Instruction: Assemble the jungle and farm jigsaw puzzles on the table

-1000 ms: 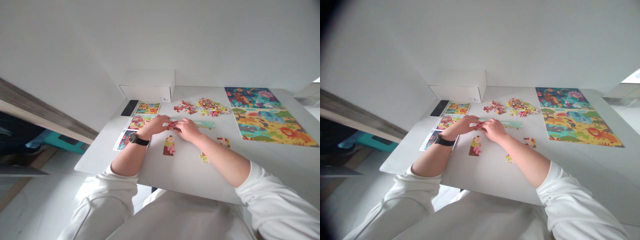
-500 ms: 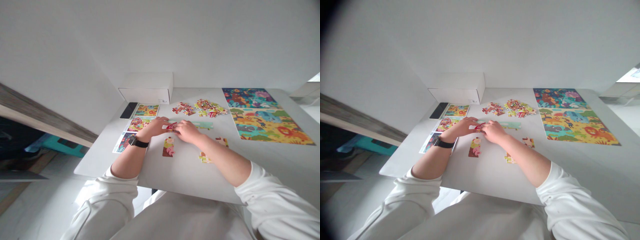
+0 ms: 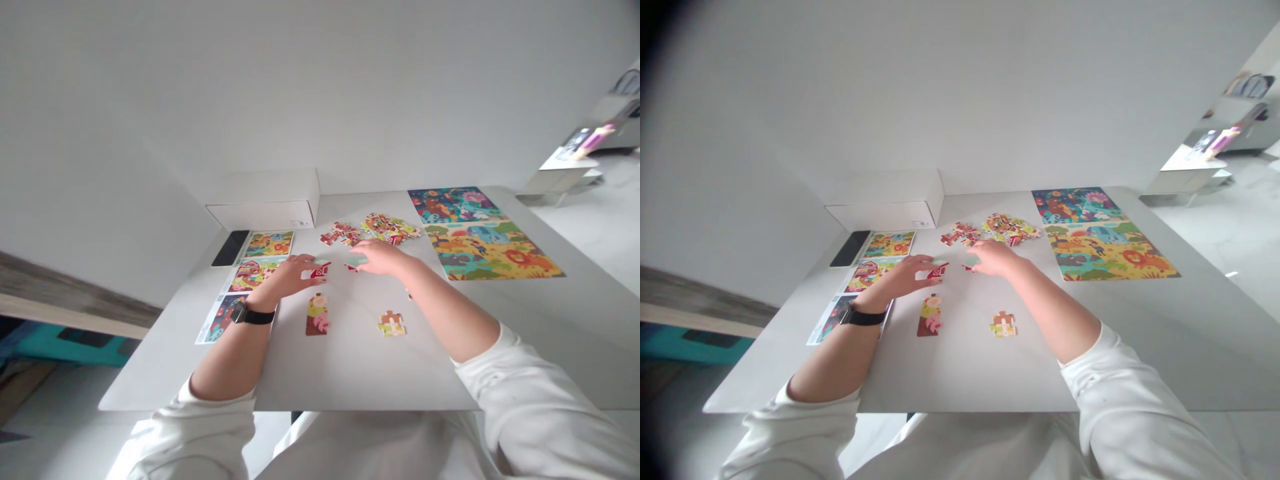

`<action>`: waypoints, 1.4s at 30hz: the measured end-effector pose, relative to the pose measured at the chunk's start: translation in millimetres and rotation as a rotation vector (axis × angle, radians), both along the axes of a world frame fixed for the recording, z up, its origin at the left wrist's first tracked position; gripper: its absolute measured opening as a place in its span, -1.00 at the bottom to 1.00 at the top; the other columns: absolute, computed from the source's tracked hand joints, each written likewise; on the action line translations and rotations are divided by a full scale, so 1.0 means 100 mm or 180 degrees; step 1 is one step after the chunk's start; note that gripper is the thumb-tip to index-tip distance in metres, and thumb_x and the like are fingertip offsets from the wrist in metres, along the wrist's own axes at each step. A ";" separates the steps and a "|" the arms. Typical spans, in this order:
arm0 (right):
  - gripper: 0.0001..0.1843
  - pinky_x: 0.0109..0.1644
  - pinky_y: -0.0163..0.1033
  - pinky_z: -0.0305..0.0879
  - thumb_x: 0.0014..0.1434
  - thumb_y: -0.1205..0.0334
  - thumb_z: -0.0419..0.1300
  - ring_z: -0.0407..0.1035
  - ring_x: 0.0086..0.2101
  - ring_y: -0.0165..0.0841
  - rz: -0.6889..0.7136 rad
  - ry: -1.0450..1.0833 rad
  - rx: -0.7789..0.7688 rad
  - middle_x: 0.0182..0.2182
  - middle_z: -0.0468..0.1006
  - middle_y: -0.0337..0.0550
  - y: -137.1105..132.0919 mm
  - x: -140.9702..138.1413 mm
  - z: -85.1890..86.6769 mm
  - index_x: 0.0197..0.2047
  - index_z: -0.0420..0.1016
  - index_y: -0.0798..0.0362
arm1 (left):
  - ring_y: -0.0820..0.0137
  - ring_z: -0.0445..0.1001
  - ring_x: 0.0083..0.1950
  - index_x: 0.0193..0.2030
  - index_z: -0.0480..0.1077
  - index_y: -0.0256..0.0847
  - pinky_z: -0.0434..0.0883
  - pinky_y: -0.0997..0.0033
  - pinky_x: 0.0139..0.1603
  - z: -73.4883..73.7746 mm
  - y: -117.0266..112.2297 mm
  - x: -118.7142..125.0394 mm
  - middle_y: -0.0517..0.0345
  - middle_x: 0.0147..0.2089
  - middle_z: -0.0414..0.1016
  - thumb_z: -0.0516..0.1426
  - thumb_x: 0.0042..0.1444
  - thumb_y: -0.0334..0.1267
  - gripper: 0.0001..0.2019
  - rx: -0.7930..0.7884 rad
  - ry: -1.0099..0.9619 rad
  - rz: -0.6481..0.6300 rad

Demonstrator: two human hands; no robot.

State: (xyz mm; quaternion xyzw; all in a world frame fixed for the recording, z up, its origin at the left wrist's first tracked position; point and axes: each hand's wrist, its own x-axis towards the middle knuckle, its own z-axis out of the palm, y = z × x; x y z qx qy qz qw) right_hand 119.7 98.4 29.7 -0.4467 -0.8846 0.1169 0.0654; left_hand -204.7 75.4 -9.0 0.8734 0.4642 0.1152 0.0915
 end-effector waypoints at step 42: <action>-0.66 0.21 -0.08 0.48 0.38 0.36 0.28 0.62 0.04 -0.18 -0.1138 0.0799 0.0229 0.09 0.73 -0.04 0.28 0.98 0.33 0.16 0.70 -0.02 | 0.18 0.66 0.10 0.26 0.54 -0.11 0.56 0.17 0.23 0.64 0.42 0.63 -0.01 0.20 0.67 0.19 0.36 -0.07 -0.60 0.0238 -0.0792 0.0481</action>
